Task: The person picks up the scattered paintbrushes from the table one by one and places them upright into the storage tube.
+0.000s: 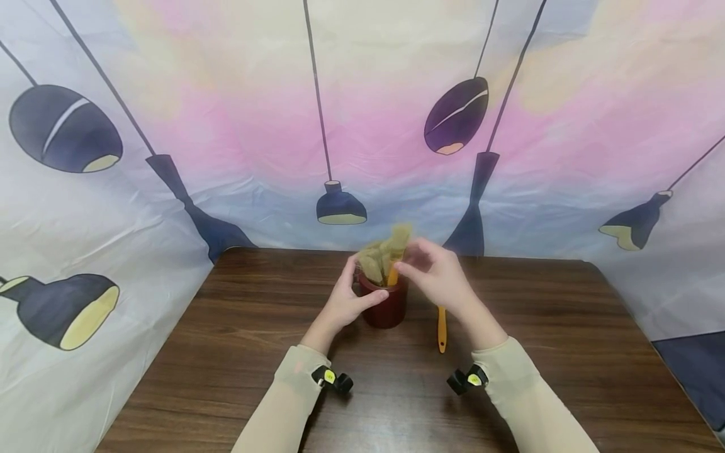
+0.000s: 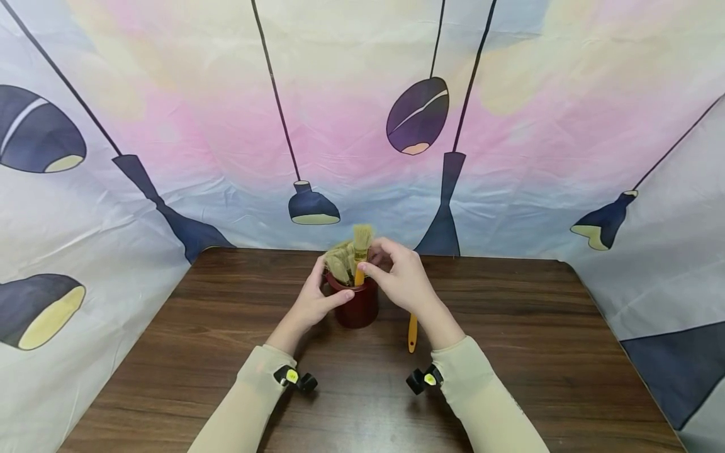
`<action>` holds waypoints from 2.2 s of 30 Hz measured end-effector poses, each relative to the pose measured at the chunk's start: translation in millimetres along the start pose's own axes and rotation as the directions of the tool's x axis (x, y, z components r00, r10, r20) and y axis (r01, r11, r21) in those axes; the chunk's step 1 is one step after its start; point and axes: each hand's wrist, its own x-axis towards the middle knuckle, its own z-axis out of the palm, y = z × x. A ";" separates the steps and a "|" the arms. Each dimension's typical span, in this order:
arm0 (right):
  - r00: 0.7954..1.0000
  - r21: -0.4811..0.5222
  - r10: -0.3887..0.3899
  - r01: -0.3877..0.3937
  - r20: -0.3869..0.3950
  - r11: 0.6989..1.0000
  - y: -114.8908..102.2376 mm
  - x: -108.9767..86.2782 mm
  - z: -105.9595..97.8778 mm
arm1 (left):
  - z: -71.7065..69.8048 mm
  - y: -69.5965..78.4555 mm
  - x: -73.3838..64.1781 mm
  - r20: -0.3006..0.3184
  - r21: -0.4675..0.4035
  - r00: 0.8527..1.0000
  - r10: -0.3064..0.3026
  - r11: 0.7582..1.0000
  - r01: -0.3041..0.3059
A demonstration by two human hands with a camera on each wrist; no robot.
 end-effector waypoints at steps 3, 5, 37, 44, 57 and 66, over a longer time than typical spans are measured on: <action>0.999 0.005 0.012 -0.012 0.036 1.000 5.6 -2.4 2.0 | 0.5 -0.8 0.1 0.002 -0.003 1.000 0.004 1.000 -0.004; 0.999 0.010 0.004 -0.004 0.051 1.000 8.8 -3.3 2.4 | 0.6 -7.0 1.6 0.001 -0.004 1.000 0.013 1.000 -0.013; 0.979 -0.130 -0.184 0.194 0.088 0.972 18.6 -7.3 20.4 | 0.8 -39.6 11.1 -0.011 -0.003 0.999 0.036 0.999 -0.036; 0.990 -0.089 -0.128 0.134 0.065 0.987 22.7 -11.1 8.1 | -2.0 -40.9 9.9 -0.008 0.002 0.999 0.044 0.999 -0.044; 0.979 -0.215 0.189 -0.202 -0.083 0.955 76.3 -45.4 -30.5 | 0.2 -38.5 10.4 -0.009 0.001 1.000 0.021 1.000 -0.021; 0.921 -0.279 0.386 -0.385 -0.051 0.880 102.3 -67.2 -20.3 | 0.7 -39.0 9.9 -0.015 -0.005 1.000 0.010 1.000 -0.010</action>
